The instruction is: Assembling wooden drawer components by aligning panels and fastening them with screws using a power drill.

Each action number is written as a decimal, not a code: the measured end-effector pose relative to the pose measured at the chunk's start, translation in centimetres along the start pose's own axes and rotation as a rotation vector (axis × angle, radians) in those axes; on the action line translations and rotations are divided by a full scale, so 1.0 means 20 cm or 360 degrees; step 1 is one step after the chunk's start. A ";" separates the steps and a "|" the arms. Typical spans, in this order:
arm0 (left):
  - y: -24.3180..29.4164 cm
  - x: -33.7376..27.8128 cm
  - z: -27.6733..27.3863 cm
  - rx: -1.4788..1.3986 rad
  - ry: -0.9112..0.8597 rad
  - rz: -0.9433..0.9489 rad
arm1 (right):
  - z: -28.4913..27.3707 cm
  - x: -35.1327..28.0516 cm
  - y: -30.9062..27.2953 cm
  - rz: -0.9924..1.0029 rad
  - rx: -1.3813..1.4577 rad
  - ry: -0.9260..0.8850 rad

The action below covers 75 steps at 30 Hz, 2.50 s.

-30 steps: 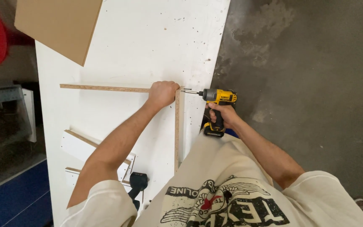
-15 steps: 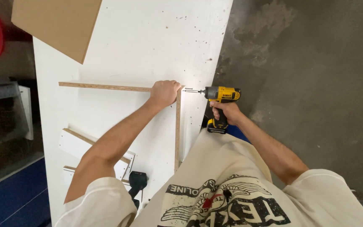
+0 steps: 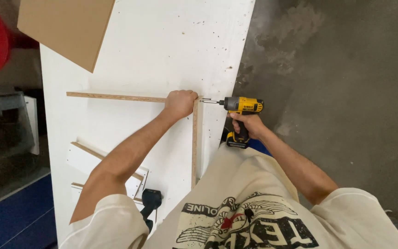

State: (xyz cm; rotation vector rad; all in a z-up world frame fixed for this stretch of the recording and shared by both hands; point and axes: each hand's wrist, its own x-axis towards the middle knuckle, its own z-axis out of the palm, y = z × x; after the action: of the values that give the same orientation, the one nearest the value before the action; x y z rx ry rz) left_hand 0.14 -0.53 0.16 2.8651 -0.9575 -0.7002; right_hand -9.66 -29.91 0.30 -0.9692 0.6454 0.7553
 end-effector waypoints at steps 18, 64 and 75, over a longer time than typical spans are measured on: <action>0.05 -0.02 -0.08 -0.0014 0.0048 0.0013 | -0.05 0.11 0.08 -0.0228 -0.0417 -0.0239; 0.04 0.01 -0.14 0.0045 -0.0205 -0.0186 | 0.02 -0.14 0.15 -0.0851 -0.0642 0.0139; 0.01 0.00 -0.19 -0.0333 -0.0210 -0.0254 | 0.13 0.32 -0.22 -0.1668 -0.0919 0.0085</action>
State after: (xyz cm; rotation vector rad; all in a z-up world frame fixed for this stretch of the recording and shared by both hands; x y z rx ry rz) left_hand 1.59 -1.04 3.56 2.7589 -0.6277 -0.9514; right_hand -1.93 -27.43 -1.44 -1.6472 -0.1123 -0.0497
